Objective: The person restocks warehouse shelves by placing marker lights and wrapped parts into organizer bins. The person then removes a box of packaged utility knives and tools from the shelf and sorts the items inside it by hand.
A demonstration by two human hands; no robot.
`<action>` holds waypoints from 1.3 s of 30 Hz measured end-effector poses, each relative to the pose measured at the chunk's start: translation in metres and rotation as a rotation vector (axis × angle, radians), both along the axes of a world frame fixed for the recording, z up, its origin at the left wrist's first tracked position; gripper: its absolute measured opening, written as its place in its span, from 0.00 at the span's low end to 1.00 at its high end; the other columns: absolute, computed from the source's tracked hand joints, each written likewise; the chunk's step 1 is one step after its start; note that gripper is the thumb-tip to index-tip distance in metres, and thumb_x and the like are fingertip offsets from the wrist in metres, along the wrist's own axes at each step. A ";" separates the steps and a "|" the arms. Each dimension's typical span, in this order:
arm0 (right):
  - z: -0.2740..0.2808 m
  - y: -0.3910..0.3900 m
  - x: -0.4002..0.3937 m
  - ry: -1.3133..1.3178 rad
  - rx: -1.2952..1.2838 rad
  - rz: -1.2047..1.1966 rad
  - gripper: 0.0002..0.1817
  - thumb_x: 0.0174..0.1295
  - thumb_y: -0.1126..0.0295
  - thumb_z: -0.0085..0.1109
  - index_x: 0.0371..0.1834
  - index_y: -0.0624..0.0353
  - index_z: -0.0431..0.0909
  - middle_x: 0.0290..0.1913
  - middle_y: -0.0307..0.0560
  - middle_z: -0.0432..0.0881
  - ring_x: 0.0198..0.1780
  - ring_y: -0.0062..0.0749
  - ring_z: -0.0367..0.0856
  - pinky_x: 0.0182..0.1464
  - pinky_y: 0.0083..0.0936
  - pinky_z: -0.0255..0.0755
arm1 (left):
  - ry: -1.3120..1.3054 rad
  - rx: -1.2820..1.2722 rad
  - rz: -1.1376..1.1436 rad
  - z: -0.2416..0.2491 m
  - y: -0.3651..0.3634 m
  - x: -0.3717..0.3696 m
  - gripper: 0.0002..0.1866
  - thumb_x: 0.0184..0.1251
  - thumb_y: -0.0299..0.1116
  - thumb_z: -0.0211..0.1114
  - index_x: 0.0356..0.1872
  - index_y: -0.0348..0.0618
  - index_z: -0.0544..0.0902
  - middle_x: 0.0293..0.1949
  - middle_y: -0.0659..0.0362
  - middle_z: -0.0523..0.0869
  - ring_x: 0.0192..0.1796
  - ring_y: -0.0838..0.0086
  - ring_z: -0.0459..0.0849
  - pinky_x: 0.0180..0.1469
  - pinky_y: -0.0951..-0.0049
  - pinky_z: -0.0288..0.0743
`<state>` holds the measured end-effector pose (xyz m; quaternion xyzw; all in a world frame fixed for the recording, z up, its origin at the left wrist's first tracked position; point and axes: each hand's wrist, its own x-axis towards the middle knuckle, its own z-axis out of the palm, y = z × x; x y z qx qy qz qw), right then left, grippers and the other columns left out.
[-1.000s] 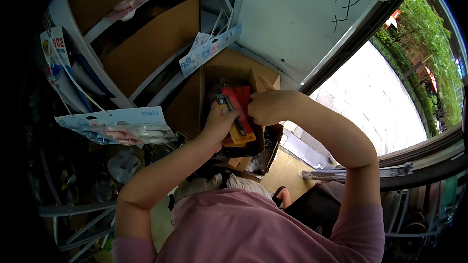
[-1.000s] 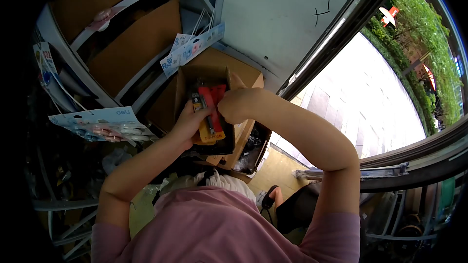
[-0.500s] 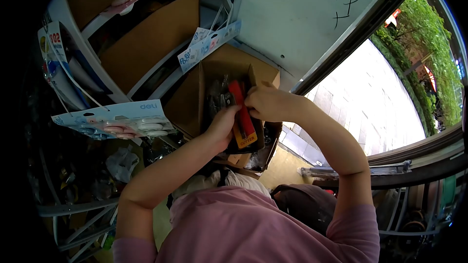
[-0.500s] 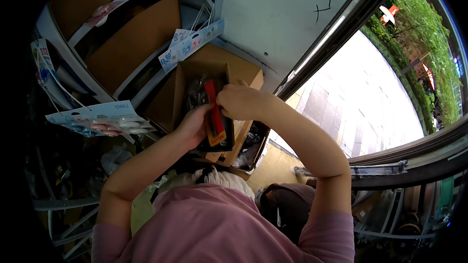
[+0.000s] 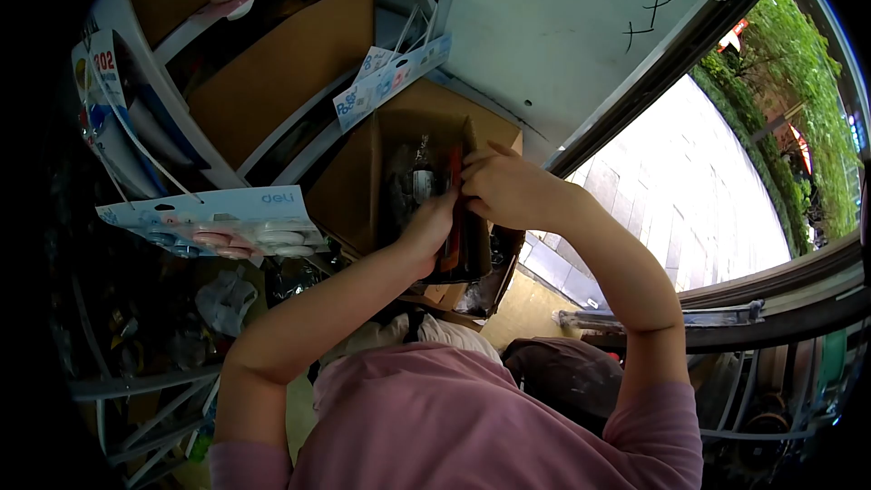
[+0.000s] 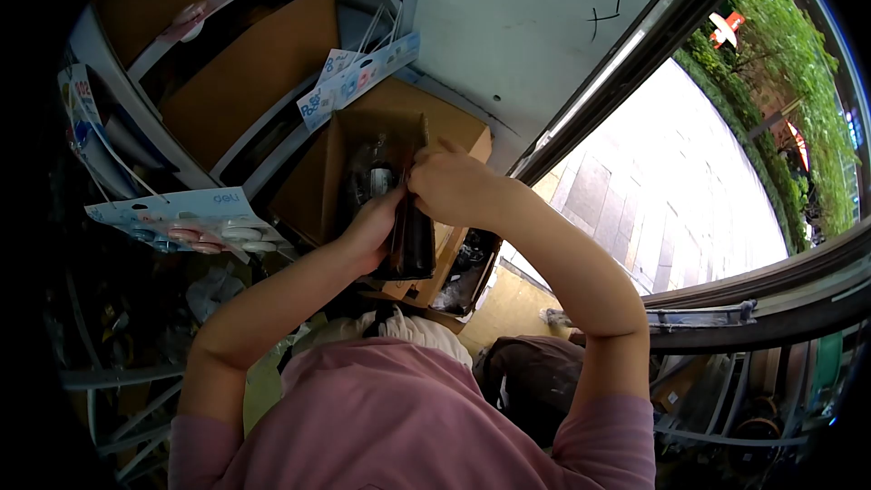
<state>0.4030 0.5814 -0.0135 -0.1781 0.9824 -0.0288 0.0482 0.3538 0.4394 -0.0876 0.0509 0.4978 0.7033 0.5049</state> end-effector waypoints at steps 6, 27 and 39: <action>0.007 -0.002 0.006 0.028 -0.010 -0.044 0.08 0.52 0.70 0.57 0.31 0.61 0.81 0.40 0.52 0.80 0.52 0.43 0.75 0.67 0.51 0.56 | -0.119 0.042 0.031 0.005 0.002 0.000 0.18 0.70 0.48 0.52 0.47 0.45 0.77 0.38 0.62 0.81 0.41 0.77 0.81 0.43 0.73 0.74; 0.020 -0.006 -0.003 -0.022 -0.121 0.014 0.05 0.49 0.77 0.55 0.28 0.63 0.80 0.36 0.50 0.81 0.47 0.43 0.77 0.59 0.36 0.66 | 1.314 -0.171 -0.021 -0.006 -0.023 0.053 0.28 0.68 0.29 0.49 0.65 0.22 0.54 0.66 0.34 0.58 0.68 0.44 0.58 0.68 0.62 0.56; -0.006 -0.030 -0.068 -0.175 -0.033 0.002 0.16 0.47 0.79 0.58 0.42 0.59 0.80 0.46 0.51 0.78 0.54 0.45 0.74 0.54 0.33 0.71 | 1.763 -0.269 -0.134 -0.005 -0.053 0.060 0.23 0.63 0.39 0.59 0.48 0.26 0.77 0.57 0.41 0.73 0.63 0.53 0.68 0.62 0.62 0.66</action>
